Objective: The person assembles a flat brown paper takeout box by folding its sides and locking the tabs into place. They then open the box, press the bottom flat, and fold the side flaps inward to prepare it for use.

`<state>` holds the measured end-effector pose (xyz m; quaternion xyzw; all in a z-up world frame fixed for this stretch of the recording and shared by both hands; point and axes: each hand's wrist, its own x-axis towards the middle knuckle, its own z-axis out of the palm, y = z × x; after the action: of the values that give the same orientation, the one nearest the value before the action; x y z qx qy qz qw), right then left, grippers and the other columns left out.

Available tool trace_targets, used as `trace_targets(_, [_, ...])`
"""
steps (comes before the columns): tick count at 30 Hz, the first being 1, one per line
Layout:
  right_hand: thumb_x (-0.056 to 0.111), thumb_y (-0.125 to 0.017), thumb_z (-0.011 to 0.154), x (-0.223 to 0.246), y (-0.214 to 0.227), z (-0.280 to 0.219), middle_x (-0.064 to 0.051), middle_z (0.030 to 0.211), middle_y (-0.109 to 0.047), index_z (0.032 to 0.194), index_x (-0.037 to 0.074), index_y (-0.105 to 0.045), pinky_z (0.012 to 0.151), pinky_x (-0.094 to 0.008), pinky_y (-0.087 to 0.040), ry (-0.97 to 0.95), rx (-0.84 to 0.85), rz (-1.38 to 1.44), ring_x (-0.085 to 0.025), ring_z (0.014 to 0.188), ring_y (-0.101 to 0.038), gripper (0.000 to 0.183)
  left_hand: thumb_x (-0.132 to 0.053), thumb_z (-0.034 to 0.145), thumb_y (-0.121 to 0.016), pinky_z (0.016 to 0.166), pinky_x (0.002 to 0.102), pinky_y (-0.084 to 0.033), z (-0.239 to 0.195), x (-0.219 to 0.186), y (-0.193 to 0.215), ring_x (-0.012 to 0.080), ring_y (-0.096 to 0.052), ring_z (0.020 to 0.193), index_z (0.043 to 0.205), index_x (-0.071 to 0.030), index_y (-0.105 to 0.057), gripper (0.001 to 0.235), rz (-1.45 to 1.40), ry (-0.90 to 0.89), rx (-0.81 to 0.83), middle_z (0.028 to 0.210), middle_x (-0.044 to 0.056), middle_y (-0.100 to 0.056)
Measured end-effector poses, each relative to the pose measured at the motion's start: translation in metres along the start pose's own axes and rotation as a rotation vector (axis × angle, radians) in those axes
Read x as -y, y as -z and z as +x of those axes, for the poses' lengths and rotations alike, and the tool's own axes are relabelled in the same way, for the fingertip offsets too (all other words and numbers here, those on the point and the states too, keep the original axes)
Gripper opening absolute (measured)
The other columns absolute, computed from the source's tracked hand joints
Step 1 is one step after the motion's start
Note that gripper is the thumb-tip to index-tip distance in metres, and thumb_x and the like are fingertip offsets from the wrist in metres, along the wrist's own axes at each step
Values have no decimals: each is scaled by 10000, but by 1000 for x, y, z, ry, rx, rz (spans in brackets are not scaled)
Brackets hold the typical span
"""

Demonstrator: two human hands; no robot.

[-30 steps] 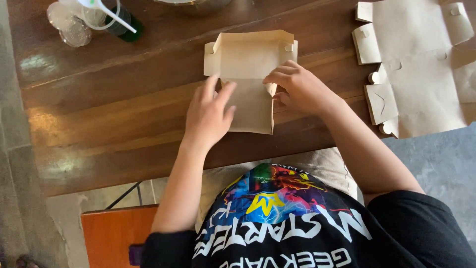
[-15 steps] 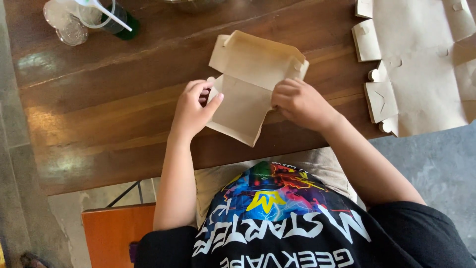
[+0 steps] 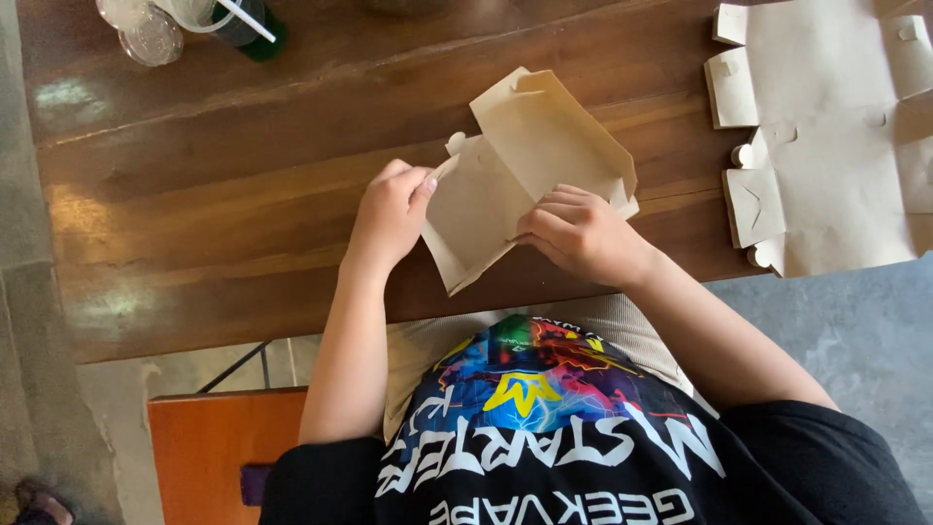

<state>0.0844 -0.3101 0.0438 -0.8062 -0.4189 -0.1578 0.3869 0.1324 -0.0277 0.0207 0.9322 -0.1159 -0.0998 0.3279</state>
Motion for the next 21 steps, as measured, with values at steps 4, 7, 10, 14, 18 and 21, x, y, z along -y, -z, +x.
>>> trace_targets(4, [38,-649,984,-1,-7,-2,-81,714,-601,854,42,-644,626,-396,-537,9,14,31,-304,696,-671,130,-230,1035,-611,755,424,-575,5,-5,6,313,-684,860,1177,-121,-743,223,-21,-73,-48,986,100,-657])
trace_targets(7, [19,-597,1002,2,-7,-2,-97,711,-590,860,15,-648,651,-409,-554,21,11,47,-310,704,-670,151,-232,995,-720,901,497,-565,-9,-18,14,407,-646,1074,1343,-39,-624,409,24,-177,-254,1261,199,-575])
trace_targets(10, [13,-615,1018,1,-5,-1,-120,705,-576,865,-28,-634,654,-402,-547,35,-23,41,-336,693,-664,160,-384,997,-673,1019,501,-411,-32,-27,13,338,-577,1155,1226,-80,-663,381,151,-569,-482,1194,123,-599])
trace_targets(14, [-7,-707,964,-2,-9,-6,-138,732,-623,889,-29,-672,661,-426,-568,-16,-61,59,-347,705,-684,86,-460,932,-688,1077,547,-388,-72,-28,-17,288,-633,1104,1070,-104,-695,382,151,-663,-279,1079,77,-677])
trace_targets(18, [-14,-698,967,-5,-15,-9,-121,718,-622,877,-9,-676,648,-411,-563,-18,-60,54,-325,679,-666,93,-190,952,-736,1162,646,-249,-77,-26,-37,227,-661,1027,913,-116,-709,88,246,-584,-371,918,25,-698])
trace_targets(21, [-26,-709,951,0,-15,1,-128,707,-637,850,-14,-683,656,-409,-557,-1,-46,19,-322,682,-675,106,-210,988,-700,1155,710,-209,-69,-39,-36,226,-669,1022,901,-128,-704,121,206,-566,-450,880,20,-701])
